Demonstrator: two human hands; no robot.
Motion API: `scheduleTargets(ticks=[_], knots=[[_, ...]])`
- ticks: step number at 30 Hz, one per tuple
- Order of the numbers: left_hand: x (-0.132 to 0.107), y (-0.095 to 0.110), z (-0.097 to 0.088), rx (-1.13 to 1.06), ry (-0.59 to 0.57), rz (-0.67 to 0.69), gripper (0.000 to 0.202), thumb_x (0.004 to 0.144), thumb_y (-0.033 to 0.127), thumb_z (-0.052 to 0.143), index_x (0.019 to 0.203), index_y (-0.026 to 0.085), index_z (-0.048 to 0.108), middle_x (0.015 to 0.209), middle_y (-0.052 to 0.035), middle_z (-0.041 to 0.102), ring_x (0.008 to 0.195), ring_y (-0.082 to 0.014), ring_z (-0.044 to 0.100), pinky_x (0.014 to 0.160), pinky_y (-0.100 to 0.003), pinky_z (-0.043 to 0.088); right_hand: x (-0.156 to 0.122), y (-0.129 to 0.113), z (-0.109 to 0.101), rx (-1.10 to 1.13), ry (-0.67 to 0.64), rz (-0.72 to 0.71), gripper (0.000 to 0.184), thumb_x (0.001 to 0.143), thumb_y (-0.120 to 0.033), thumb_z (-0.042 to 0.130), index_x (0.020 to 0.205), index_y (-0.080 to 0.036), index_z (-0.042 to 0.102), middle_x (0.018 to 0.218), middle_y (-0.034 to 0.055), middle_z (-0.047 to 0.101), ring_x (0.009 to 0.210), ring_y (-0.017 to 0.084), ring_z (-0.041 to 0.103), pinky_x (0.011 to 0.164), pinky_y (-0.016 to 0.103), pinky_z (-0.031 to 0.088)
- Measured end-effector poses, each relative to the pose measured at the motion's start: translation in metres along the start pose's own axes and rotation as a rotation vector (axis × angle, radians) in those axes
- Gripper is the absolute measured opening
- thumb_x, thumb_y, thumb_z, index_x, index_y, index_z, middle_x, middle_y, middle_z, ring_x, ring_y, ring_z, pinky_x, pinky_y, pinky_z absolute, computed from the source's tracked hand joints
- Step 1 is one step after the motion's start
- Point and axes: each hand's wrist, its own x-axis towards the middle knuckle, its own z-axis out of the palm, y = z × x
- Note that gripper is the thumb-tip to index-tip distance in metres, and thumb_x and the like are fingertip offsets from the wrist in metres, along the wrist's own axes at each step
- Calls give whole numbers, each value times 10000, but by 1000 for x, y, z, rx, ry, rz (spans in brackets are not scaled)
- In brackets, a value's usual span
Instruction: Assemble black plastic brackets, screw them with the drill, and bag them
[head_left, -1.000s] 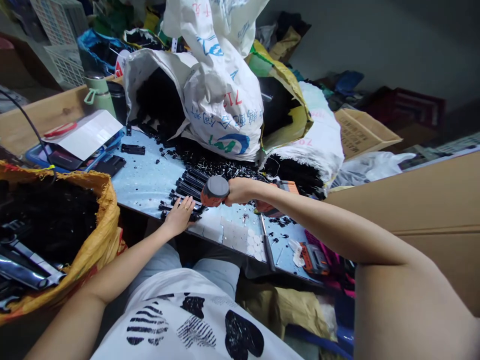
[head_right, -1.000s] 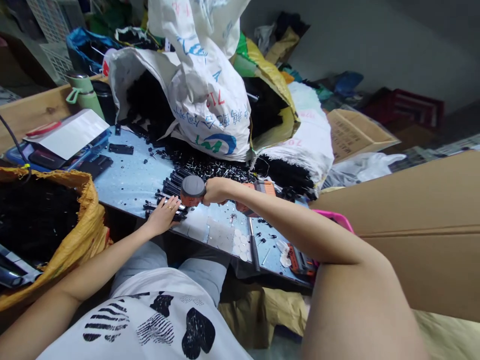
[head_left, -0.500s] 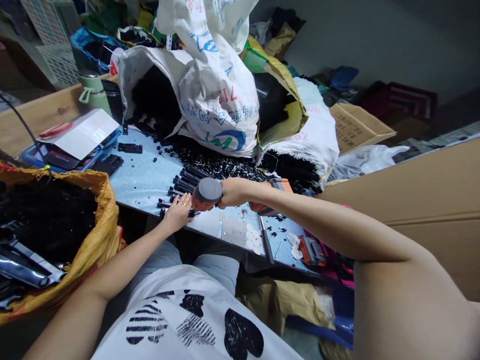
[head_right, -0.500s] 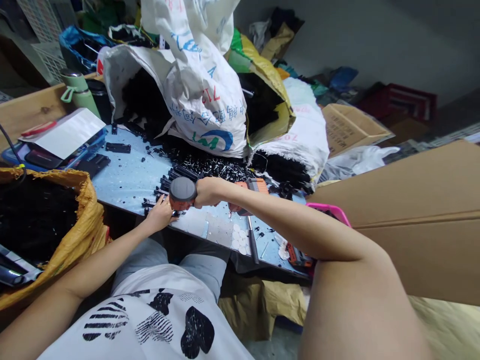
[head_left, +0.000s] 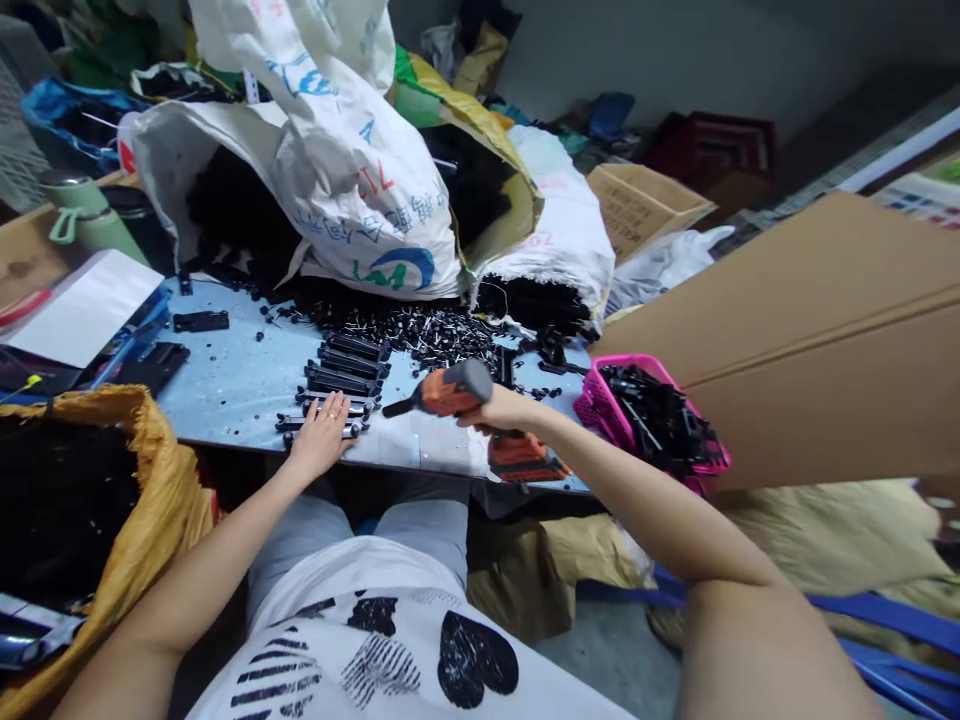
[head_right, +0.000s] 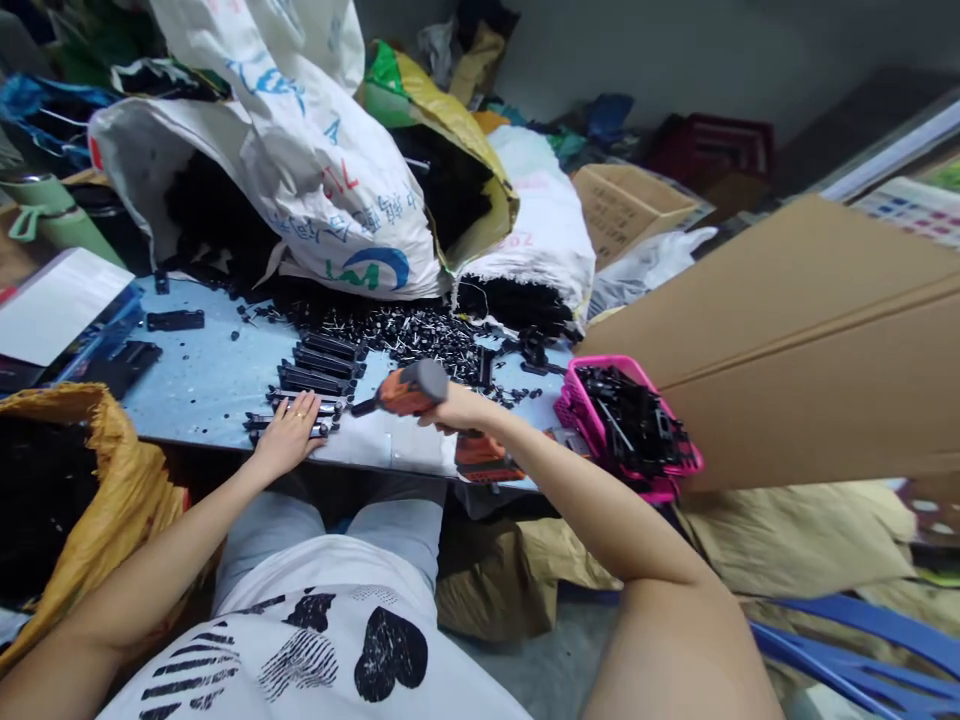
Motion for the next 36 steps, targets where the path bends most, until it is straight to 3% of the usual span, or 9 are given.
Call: scheduleTargets(ticks=[3,6,8,14,17,23,29,34,36], knots=[[1,0,0,16,3,6,705,858,418,491,1427,57,286,1477,-201,277,1390,-307,208,1125,-484,135,-10,73,-30,239,286,104,369,589,-184,706,948,-139,638,617,9,610,514,119,530,484,215,442],[1,-1,1,24,17,15,698,863,418,478,1425,53,285,1474,-209,279,1387,-311,214,1121,-492,144,-15,132,-61,357,581,366,296,636,-211,706,902,-115,616,502,-4,536,425,105,472,423,219,407],[1,-1,1,32,22,20,692,864,421,473,1421,52,291,1471,-214,282,1384,-315,222,1117,-499,154,-15,161,-76,421,706,513,259,676,-207,684,900,-116,591,463,-22,496,400,104,457,409,224,403],[2,2,-5,25,6,24,673,865,445,461,1404,63,331,1465,-211,297,1376,-320,244,1108,-503,193,-6,208,-82,491,735,656,255,729,-231,666,911,-83,566,484,10,530,402,124,498,418,248,436],[-6,-1,-16,-10,20,17,618,878,468,434,1368,93,396,1450,-185,346,1367,-313,270,1109,-496,202,-7,221,-75,480,726,652,327,701,-282,721,917,-88,571,539,27,566,424,123,523,434,243,450],[-39,-29,-29,-52,192,-215,490,906,429,373,1239,97,512,1374,-216,433,1313,-345,348,1052,-551,272,-15,234,-69,369,714,496,339,687,-245,751,939,-89,585,586,27,583,447,103,528,473,228,464],[-55,-44,-24,-62,193,-200,466,902,437,372,1205,118,527,1356,-216,445,1292,-335,379,1026,-533,321,-18,229,-66,315,684,492,387,689,-269,752,983,-85,581,644,44,609,488,105,541,530,241,471],[-54,-40,-19,-82,220,-239,481,901,439,370,1196,98,539,1312,-216,485,1244,-331,427,1020,-513,335,-37,207,-68,-66,713,663,562,629,-518,751,962,-93,593,842,142,638,787,229,617,700,322,474],[-53,-39,-18,-111,234,-247,441,903,417,374,1146,113,581,1248,-192,540,1190,-310,476,1007,-475,358,-46,187,-68,-292,825,752,639,635,-598,709,988,-79,592,946,209,620,931,312,584,775,391,449]])
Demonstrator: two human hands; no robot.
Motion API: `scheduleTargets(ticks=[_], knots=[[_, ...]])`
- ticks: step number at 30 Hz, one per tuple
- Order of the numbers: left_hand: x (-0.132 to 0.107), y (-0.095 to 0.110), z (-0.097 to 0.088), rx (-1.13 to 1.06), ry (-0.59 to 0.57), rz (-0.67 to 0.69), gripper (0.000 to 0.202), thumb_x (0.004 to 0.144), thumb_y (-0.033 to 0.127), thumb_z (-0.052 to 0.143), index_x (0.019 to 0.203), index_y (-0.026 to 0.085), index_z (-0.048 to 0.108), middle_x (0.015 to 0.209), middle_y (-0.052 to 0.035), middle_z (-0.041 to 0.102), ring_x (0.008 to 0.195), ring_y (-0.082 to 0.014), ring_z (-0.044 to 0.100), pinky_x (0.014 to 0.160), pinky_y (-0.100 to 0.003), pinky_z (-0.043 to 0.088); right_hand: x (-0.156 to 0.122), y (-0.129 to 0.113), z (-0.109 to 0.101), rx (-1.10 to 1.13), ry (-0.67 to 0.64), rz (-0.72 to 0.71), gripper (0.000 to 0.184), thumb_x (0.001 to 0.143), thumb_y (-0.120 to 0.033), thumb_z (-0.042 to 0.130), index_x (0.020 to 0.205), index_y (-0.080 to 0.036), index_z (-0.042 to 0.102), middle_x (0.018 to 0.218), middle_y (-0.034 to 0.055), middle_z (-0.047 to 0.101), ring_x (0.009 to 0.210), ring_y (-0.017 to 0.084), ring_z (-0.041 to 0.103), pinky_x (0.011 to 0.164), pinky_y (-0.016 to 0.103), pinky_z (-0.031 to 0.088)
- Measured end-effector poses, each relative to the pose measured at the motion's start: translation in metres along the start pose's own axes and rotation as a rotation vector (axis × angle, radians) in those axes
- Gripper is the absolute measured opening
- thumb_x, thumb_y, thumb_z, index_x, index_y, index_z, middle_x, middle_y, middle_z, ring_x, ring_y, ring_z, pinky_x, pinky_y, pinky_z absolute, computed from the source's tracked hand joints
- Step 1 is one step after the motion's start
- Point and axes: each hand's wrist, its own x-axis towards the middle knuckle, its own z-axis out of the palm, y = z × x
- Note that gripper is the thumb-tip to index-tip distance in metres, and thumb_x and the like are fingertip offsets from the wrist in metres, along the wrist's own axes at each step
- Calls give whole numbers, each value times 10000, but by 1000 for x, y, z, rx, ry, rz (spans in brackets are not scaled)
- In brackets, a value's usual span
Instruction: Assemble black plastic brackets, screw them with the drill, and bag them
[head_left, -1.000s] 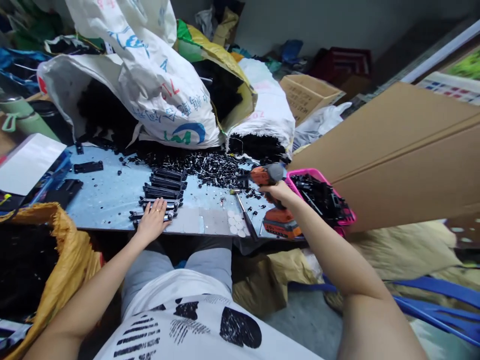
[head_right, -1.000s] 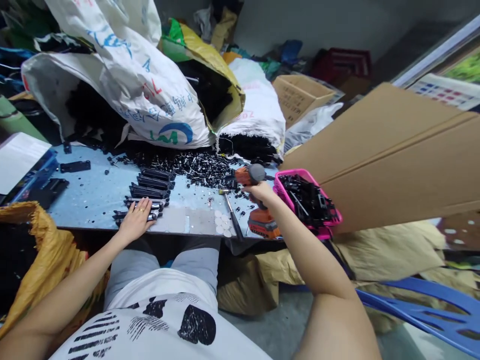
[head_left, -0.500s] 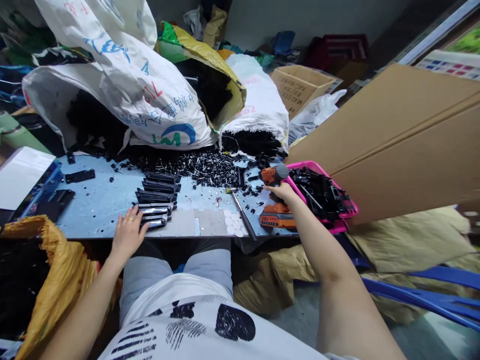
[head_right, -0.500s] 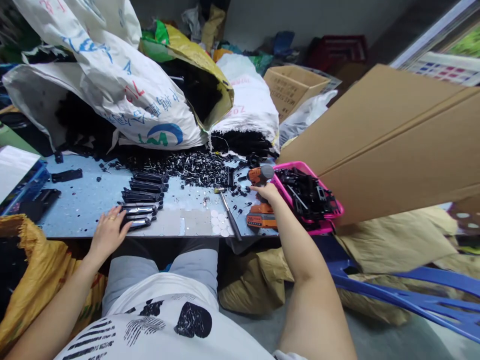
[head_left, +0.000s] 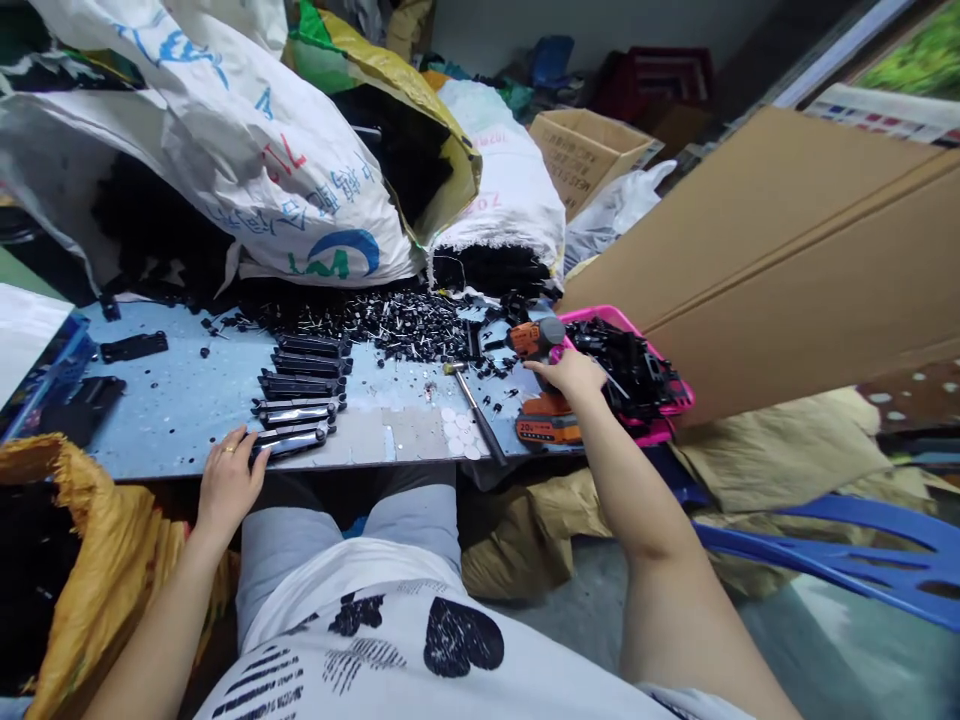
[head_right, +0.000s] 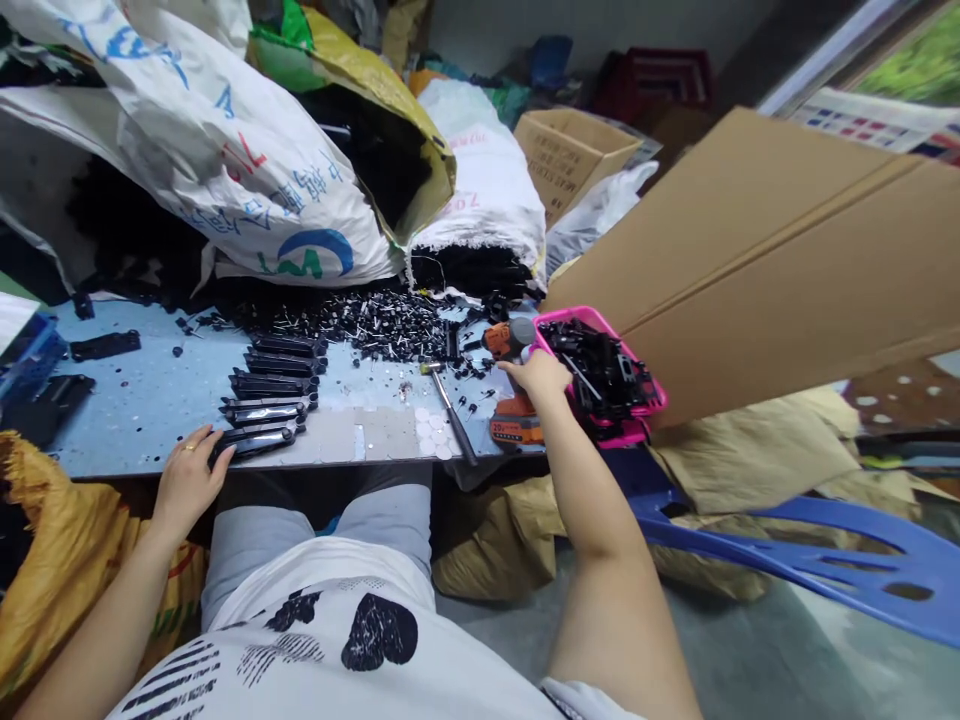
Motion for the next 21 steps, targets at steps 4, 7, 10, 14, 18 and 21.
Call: scheduleTargets(ticks=[4,7,10,14,18,21], knots=[[3,-1,1,-32,-1,-41,358,909,364,375,995,163,658,1084,-132,626,1045,-272,551,927,-417,413,-38,-58,-11,65,299,-297,496,885,-521,425,1098,-97,568,1076,213,584,1046,301,517,890,397,380],[8,2,-1,18,47,-124,362,898,404,413,977,154,662,1025,-135,636,997,-291,550,871,-424,424,-73,-144,14,224,92,-741,393,925,-428,377,1102,-138,575,1104,146,590,1057,237,507,928,322,366],[7,14,-11,33,144,-229,426,868,473,462,1037,122,634,1040,-168,617,1019,-318,530,876,-442,416,-103,-242,56,238,-153,-1056,327,915,-345,418,1152,-167,555,1174,115,559,1123,220,464,967,297,343],[-14,43,-24,-289,147,-424,350,849,469,499,951,160,628,927,-126,631,922,-262,583,866,-406,448,-120,-336,93,175,-384,-1157,358,843,-190,498,1193,-124,539,1232,147,521,1162,237,439,987,315,335],[-34,75,-18,-1157,-93,-866,375,753,457,652,988,179,560,831,-69,633,718,-190,638,701,-345,525,-104,-374,98,152,-533,-1218,387,734,-157,610,1117,-106,603,1142,118,599,1065,223,526,948,299,377],[-28,88,-9,-1690,-107,-1169,404,754,420,681,1017,153,529,967,-135,636,874,-211,662,789,-354,531,-88,-384,94,147,-682,-1212,540,669,-247,707,1178,-117,582,1122,101,624,1010,214,571,907,287,421]])
